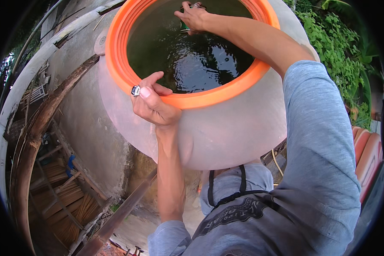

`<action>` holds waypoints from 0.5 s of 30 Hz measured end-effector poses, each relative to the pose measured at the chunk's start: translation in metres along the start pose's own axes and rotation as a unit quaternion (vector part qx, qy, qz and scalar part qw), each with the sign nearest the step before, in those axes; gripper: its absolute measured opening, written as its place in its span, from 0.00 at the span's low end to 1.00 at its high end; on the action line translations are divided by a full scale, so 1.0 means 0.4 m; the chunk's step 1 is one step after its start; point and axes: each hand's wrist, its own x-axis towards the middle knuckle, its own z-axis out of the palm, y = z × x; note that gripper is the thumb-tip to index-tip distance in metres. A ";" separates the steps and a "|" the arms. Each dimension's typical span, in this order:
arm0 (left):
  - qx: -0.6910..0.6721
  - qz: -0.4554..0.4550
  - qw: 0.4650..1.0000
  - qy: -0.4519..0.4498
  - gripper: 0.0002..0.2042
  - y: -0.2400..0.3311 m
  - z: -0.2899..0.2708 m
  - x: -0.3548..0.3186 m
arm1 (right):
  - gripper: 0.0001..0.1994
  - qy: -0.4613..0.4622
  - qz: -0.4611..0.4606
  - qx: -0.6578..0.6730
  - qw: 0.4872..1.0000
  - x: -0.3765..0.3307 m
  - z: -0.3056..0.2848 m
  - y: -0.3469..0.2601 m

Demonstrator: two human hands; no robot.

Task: The person opens the lid of a large pink water tank and uses a small green can to scoop water from a nearby bucket, pouring it into the tank repeatedly. After several scoops, the person closes the tank lid.

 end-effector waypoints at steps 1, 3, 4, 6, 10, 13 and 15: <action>0.011 0.007 1.000 0.007 0.28 -0.010 -0.014 -0.004 | 0.49 0.012 -0.015 0.024 1.000 -0.013 0.008 -0.026; 0.035 0.029 0.999 0.013 0.28 -0.013 -0.025 0.000 | 0.46 0.006 -0.073 0.011 0.997 -0.054 0.075 -0.036; 0.037 0.029 0.999 0.011 0.29 -0.012 -0.028 -0.001 | 0.46 -0.045 -0.090 -0.009 0.995 -0.076 0.095 -0.055; 0.040 0.032 0.999 0.014 0.29 -0.014 -0.033 -0.002 | 0.49 -0.137 -0.141 -0.025 0.980 -0.138 0.108 -0.114; 0.063 0.071 0.995 0.015 0.28 -0.006 -0.028 0.011 | 0.50 -0.270 -0.148 0.124 0.943 -0.177 0.135 -0.159; 0.066 0.056 0.996 0.015 0.28 -0.014 -0.037 0.002 | 0.52 -0.433 -0.094 0.365 0.818 -0.135 0.135 -0.151; 0.062 0.054 0.997 0.016 0.28 -0.008 -0.032 0.002 | 0.49 -0.498 -0.069 0.459 0.732 -0.124 0.095 -0.143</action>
